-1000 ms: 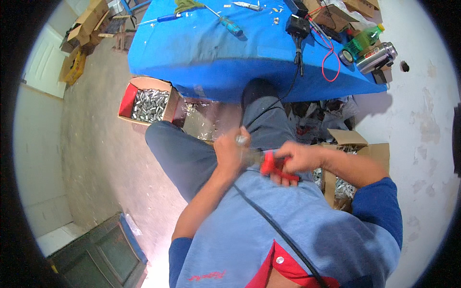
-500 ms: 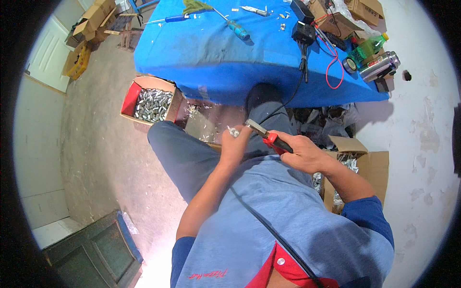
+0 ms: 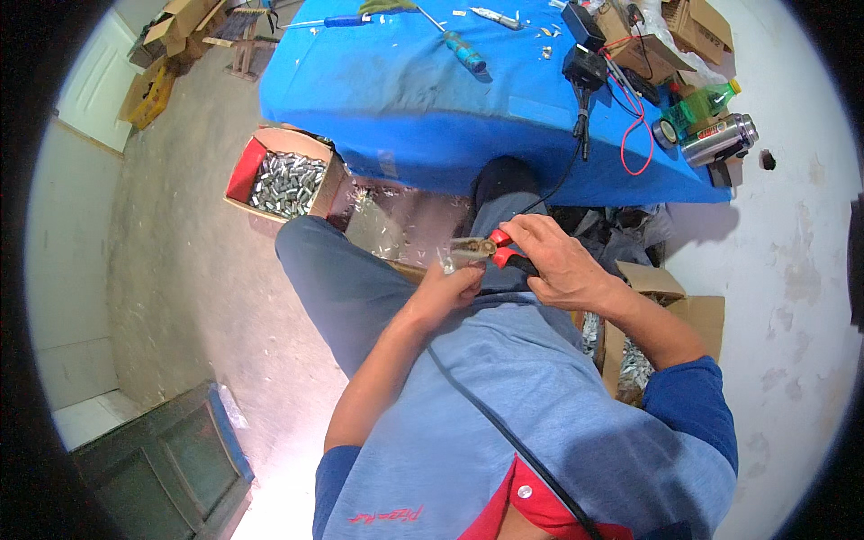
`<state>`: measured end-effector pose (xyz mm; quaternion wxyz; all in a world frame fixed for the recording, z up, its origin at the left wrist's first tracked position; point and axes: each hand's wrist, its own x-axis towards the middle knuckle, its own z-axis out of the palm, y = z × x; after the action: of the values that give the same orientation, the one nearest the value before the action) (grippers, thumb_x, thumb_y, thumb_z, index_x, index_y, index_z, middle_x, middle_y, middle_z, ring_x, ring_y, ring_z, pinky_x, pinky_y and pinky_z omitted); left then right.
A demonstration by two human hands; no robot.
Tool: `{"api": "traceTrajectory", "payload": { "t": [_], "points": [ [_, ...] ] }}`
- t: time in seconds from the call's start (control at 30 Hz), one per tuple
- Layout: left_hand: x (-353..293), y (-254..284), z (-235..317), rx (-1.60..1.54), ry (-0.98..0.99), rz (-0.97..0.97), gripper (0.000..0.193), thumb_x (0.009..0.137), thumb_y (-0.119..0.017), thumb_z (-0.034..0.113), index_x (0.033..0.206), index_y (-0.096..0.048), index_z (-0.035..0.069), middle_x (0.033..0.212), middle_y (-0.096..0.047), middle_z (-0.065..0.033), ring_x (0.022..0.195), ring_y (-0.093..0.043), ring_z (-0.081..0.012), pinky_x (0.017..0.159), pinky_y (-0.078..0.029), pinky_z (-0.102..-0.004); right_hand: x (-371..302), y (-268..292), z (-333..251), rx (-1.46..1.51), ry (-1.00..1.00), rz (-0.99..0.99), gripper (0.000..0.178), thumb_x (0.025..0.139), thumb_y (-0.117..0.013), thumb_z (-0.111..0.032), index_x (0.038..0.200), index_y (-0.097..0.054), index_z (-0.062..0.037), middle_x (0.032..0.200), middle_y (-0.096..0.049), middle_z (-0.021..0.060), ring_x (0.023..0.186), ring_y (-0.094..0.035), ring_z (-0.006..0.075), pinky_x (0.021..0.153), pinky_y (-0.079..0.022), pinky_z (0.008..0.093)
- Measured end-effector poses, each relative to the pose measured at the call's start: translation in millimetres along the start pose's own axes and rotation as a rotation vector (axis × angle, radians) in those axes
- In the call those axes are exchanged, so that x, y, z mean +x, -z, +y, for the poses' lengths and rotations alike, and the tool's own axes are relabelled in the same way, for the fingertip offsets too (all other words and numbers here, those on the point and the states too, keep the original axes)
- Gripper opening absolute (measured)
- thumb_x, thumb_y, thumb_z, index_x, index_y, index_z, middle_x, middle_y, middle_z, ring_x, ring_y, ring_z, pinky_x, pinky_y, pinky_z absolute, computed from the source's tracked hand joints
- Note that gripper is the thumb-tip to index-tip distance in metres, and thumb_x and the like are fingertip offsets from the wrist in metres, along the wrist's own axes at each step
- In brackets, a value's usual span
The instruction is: The person assembles small metal components on a table covered in blue cloth. They use a screwdriver to tighten a screw into a metal cylinder and use pliers to adjust a metal rod within the assembly.
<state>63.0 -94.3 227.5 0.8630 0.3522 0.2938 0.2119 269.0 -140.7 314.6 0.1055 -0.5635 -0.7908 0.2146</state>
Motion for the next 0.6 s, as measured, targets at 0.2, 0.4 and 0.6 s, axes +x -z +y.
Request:
{"api": "traceTrajectory", "payload": {
  "t": [0.2,0.4,0.6],
  "points": [
    [-7.2,9.4,1.6,0.128,0.017,-0.065,0.009,0.092,-0.056,0.015,0.087,-0.052,0.009,0.067,-0.044,0.0031,0.056,-0.038,-0.0057,0.046,-0.027,-0.0213,4.6,-0.2,7.5,0.063,0.075,-0.124,0.066,0.066,-0.056,0.003,0.131,-0.046,0.0013,0.126,-0.048,0.0225,0.122,-0.044,0.0399,0.105,-0.038,0.0443],
    [-8.3,5.7,-0.2,0.086,0.023,-0.082,0.01,0.092,-0.059,0.016,0.088,-0.053,0.009,0.067,-0.045,0.0032,0.055,-0.038,-0.0054,0.046,-0.026,-0.0217,4.4,-4.1,9.2,0.043,0.096,-0.121,0.06,0.069,-0.057,0.002,0.127,-0.047,0.0009,0.123,-0.051,0.0215,0.119,-0.047,0.0406,0.098,-0.043,0.046],
    [-5.5,10.8,-6.0,0.123,0.056,-0.091,0.012,0.091,-0.06,0.017,0.089,-0.053,0.009,0.067,-0.046,0.0032,0.055,-0.038,-0.0054,0.045,-0.026,-0.0223,-1.5,-5.9,8.0,-0.014,0.0,-0.221,0.06,0.07,-0.06,-0.004,0.129,-0.047,0.0007,0.122,-0.053,0.0201,0.114,-0.05,0.0391,0.093,-0.047,0.0467]
  ]
}}
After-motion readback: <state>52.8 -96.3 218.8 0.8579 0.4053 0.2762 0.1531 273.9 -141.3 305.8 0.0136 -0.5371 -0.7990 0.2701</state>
